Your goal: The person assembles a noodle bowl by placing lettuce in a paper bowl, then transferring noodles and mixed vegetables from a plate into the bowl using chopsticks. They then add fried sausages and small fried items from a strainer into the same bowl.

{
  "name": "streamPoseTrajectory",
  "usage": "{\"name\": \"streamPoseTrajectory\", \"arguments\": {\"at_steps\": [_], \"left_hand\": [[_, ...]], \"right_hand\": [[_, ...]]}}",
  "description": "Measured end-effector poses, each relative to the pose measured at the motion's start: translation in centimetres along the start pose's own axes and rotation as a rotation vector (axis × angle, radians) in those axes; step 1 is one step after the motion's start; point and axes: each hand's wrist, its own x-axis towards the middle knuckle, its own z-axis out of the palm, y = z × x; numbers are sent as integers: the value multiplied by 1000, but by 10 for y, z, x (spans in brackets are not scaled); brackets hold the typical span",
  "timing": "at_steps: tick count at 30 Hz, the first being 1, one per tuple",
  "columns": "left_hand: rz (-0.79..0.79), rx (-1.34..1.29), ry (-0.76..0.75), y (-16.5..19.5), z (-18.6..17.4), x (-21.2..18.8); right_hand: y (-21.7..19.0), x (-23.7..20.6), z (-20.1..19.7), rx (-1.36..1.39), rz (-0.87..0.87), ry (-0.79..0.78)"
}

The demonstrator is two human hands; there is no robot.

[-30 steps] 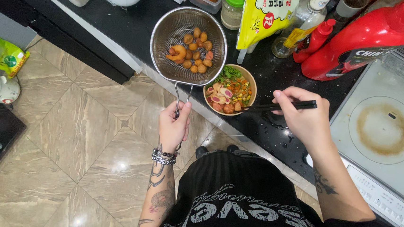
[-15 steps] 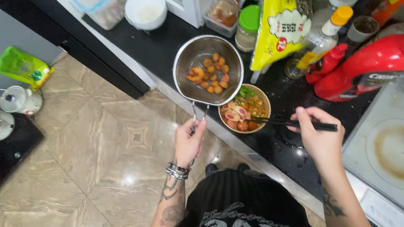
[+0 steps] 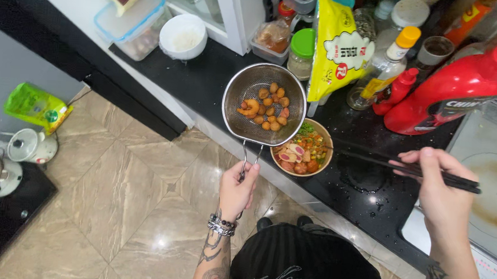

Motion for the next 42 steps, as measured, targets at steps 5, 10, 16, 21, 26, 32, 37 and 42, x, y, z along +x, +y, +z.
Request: {"name": "streamPoseTrajectory", "arguments": {"at_steps": [5, 10, 16, 21, 26, 32, 37, 42], "left_hand": [[112, 210, -13, -9, 1, 2], [202, 333, -131, -15, 3, 3], [157, 328, -232, -12, 10, -5], [181, 370, -282, -5, 13, -7], [32, 201, -325, 4, 24, -9], [-43, 41, -391, 14, 29, -7], [-42, -21, -422, 19, 30, -8], [-73, -17, -427, 23, 29, -10]], "right_hand": [[-17, -10, 21, -85, -332, -22], [-17, -6, 74, -305, -521, -122], [0, -7, 103, -108, -390, -57], [18, -18, 78, -258, -429, 39], [37, -17, 65, 90, -321, 136], [40, -22, 52, 229, -204, 148], [35, -25, 52, 282, -140, 228], [34, -25, 52, 275, -134, 267]]}}
